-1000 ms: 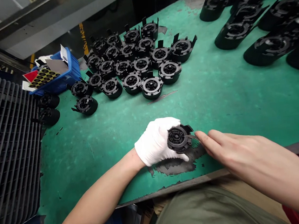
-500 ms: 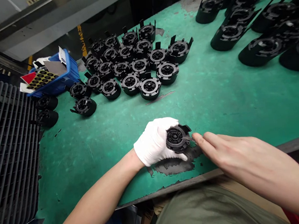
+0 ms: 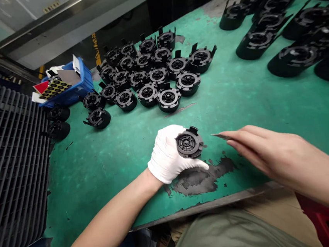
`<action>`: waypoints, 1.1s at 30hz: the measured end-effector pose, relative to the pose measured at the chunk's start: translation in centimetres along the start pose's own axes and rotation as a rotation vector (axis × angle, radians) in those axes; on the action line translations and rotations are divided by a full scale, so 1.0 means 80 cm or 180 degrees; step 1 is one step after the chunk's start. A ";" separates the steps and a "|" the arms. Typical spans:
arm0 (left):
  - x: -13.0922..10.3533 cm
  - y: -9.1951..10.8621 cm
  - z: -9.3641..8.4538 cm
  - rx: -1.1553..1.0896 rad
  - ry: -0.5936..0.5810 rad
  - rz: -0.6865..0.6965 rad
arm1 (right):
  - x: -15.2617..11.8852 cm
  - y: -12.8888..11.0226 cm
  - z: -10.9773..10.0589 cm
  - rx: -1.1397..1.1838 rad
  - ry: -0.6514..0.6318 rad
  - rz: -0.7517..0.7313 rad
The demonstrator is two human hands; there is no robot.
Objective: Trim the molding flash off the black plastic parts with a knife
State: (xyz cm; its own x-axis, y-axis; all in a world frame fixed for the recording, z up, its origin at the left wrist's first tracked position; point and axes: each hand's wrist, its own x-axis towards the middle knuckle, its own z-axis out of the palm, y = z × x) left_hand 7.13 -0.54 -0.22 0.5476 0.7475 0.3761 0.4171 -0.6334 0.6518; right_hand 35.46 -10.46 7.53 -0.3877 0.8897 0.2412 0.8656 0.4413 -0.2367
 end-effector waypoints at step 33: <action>-0.003 0.010 -0.010 -0.0077 -0.0023 0.0472 | 0.006 -0.021 0.012 -0.0496 -0.0217 -0.0678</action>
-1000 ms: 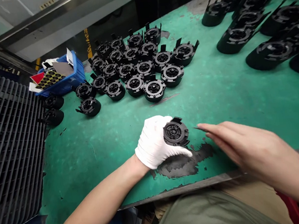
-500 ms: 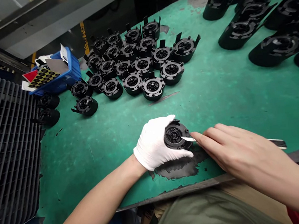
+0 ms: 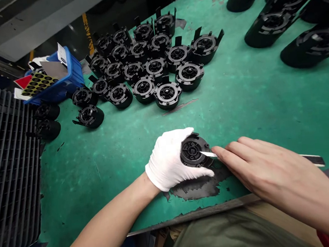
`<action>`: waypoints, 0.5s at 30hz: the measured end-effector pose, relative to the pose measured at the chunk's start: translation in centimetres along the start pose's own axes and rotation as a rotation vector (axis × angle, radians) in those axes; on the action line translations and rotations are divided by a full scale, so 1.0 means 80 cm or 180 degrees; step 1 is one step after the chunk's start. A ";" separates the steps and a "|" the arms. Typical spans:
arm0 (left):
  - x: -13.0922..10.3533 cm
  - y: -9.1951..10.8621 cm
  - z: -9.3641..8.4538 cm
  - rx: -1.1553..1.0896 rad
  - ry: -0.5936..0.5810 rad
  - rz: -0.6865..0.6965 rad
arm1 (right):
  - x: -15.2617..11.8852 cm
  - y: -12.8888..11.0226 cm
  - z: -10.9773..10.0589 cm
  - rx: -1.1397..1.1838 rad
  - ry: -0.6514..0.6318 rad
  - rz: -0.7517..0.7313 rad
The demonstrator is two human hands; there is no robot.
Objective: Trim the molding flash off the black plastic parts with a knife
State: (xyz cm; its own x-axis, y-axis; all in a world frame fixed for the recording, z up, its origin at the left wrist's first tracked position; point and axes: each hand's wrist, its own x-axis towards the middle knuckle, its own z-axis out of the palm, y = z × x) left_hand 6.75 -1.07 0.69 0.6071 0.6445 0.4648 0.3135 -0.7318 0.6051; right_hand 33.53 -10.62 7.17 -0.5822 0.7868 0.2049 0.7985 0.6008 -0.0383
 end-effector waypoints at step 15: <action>-0.002 0.002 0.002 0.0127 -0.0389 -0.0474 | 0.015 -0.004 -0.006 -0.0235 -0.0174 0.0091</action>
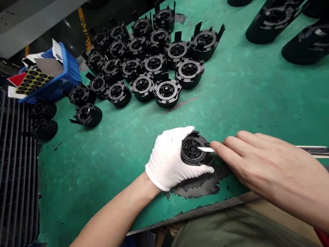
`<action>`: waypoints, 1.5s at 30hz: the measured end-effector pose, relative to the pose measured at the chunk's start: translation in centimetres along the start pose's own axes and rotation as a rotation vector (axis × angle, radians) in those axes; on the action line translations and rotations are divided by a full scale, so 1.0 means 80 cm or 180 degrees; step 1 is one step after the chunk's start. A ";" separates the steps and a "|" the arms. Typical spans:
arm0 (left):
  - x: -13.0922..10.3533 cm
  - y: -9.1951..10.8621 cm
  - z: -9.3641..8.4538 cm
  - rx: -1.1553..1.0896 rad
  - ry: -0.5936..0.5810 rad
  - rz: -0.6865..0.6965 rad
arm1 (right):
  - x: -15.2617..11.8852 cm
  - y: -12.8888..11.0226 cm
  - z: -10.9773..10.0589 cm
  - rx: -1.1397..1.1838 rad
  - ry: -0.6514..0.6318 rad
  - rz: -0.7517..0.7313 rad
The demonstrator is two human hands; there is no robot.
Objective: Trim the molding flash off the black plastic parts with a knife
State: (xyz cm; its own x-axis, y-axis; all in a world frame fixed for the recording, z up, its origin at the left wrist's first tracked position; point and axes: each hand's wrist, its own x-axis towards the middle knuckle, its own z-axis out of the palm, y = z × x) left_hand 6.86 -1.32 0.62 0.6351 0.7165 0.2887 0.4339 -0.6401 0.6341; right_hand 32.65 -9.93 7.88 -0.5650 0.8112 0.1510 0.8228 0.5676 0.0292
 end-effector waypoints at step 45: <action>0.020 0.002 -0.007 -0.0874 -0.0361 0.0387 | 0.017 0.078 0.000 0.0407 -0.0473 -0.0877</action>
State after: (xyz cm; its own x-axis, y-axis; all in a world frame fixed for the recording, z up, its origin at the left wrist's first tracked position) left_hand 7.56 -0.07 1.60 0.7457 0.5938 0.3021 0.1714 -0.6092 0.7742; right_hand 37.04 -5.27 8.23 -0.7756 0.6311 0.0088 0.6288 0.7738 -0.0766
